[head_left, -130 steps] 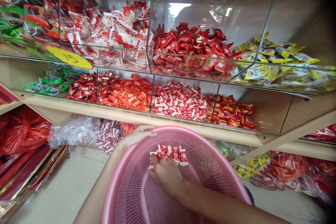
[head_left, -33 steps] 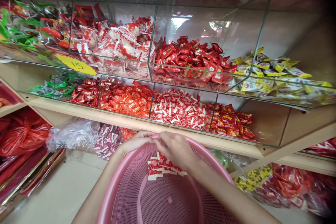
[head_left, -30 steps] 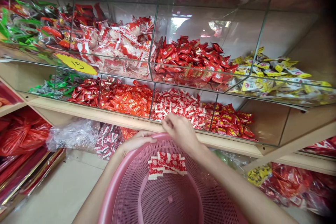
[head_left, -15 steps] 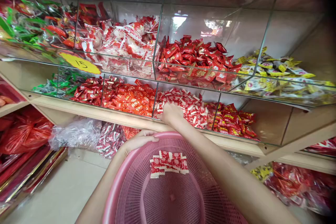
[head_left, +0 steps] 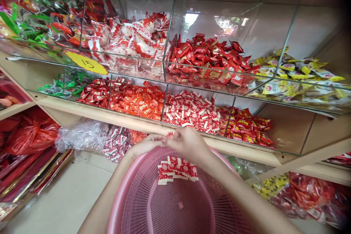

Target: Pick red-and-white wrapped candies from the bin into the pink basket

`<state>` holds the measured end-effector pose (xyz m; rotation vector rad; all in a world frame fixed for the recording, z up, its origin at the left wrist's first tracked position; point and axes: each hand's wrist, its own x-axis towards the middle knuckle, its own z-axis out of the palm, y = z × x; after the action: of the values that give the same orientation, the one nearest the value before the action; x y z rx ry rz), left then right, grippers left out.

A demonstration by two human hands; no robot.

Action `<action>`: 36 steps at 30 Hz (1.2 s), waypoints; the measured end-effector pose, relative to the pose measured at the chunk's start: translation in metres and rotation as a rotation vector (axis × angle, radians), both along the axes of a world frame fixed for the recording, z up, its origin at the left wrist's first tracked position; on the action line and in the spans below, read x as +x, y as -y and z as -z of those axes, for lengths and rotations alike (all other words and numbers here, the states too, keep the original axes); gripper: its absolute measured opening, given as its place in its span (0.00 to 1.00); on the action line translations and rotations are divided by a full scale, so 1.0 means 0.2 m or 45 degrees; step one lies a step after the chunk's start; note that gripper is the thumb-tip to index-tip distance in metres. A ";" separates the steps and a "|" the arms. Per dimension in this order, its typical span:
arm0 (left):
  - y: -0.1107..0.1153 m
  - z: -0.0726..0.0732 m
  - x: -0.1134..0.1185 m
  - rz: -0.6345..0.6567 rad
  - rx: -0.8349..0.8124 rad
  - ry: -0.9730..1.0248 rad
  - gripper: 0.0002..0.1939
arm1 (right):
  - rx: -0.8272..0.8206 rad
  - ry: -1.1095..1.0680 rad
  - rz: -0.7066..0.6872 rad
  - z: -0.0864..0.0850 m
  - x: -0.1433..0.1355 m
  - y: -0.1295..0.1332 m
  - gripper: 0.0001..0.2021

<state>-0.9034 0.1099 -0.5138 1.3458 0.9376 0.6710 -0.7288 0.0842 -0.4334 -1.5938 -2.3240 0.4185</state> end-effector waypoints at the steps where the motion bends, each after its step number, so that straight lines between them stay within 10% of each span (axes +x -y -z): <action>1: 0.00 0.00 0.00 -0.004 0.021 -0.003 0.12 | -0.079 0.026 -0.061 0.06 -0.01 0.04 0.18; 8: 0.01 0.01 0.00 0.015 -0.069 0.032 0.16 | -0.247 0.310 -0.106 0.36 -0.08 0.12 0.19; 26: 0.01 0.00 -0.01 0.043 -0.075 0.078 0.15 | -0.262 0.409 -0.005 0.33 -0.13 0.02 0.20; 36: 0.02 -0.02 0.00 0.014 0.018 -0.046 0.15 | -0.037 0.459 -0.485 0.37 -0.05 0.14 0.16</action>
<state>-0.9028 0.1065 -0.5093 1.3788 0.9557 0.6480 -0.7392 0.0556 -0.5079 -1.3219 -2.9227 0.2598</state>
